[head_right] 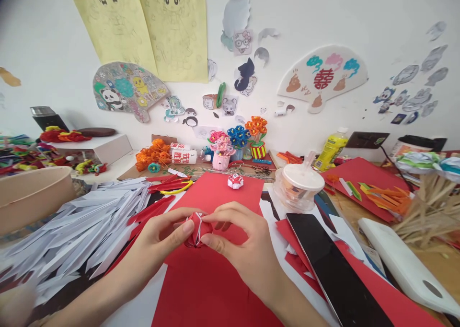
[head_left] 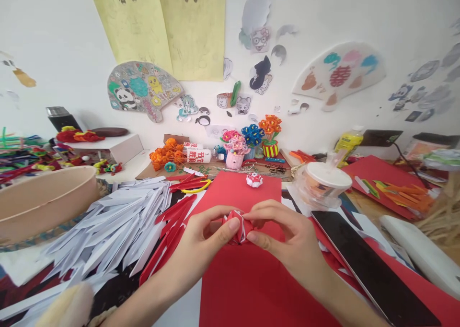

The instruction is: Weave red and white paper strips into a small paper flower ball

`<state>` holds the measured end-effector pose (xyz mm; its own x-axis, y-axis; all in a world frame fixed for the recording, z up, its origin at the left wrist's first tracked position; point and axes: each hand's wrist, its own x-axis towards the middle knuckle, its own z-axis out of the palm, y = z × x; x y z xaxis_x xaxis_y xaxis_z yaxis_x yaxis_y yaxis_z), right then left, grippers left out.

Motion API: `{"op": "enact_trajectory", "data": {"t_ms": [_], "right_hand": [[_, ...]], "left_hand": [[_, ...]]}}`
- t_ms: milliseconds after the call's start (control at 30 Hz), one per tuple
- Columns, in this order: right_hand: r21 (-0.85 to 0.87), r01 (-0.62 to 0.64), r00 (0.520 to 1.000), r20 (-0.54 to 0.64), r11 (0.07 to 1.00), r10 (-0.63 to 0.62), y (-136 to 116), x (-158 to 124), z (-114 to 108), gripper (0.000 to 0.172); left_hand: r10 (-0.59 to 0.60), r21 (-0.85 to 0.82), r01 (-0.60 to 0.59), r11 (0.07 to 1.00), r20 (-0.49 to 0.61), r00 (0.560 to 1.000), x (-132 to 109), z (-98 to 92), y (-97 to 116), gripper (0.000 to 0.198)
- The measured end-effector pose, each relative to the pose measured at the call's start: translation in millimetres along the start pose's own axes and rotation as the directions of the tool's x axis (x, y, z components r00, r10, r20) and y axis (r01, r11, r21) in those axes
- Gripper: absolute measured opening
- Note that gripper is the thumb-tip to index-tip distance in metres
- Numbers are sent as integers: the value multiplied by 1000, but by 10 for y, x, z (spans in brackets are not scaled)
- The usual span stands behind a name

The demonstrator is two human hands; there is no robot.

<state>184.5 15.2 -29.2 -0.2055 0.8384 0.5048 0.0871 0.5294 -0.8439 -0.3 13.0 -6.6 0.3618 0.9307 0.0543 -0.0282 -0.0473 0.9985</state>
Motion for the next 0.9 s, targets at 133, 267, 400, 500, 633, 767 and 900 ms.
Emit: {"op": "enact_trajectory", "data": {"t_ms": [133,267,400,500,633,767,900], "right_hand": [[-38,-43,999,4,998,43,-17,-3,-7,20],[-95,15,999,-36,995,-18,-37,-7,-17,19],[-95,-33,998,-55,995,28,-62,3,-30,15],[30,-214,976,41,976,212,-64,26,-41,20],[193,-399,914,170,897,370,-57,53,-45,27],[294,-483,875,198,825,442,-76,59,-49,31],[328,-518,855,224,790,468,-83,57,-49,33]], "left_hand": [[0,5,0,1000,4,1000,2,-10,-4,22],[-12,42,13,999,-5,1000,3,-13,1,25],[-26,105,28,994,-18,999,7,6,32,29],[-18,148,19,989,-8,1000,6,13,36,31],[-17,212,19,977,-10,1000,-5,-5,-6,37],[-9,202,-4,979,62,998,-25,-10,-19,46],[48,267,-72,961,96,994,-56,14,9,30]]}}
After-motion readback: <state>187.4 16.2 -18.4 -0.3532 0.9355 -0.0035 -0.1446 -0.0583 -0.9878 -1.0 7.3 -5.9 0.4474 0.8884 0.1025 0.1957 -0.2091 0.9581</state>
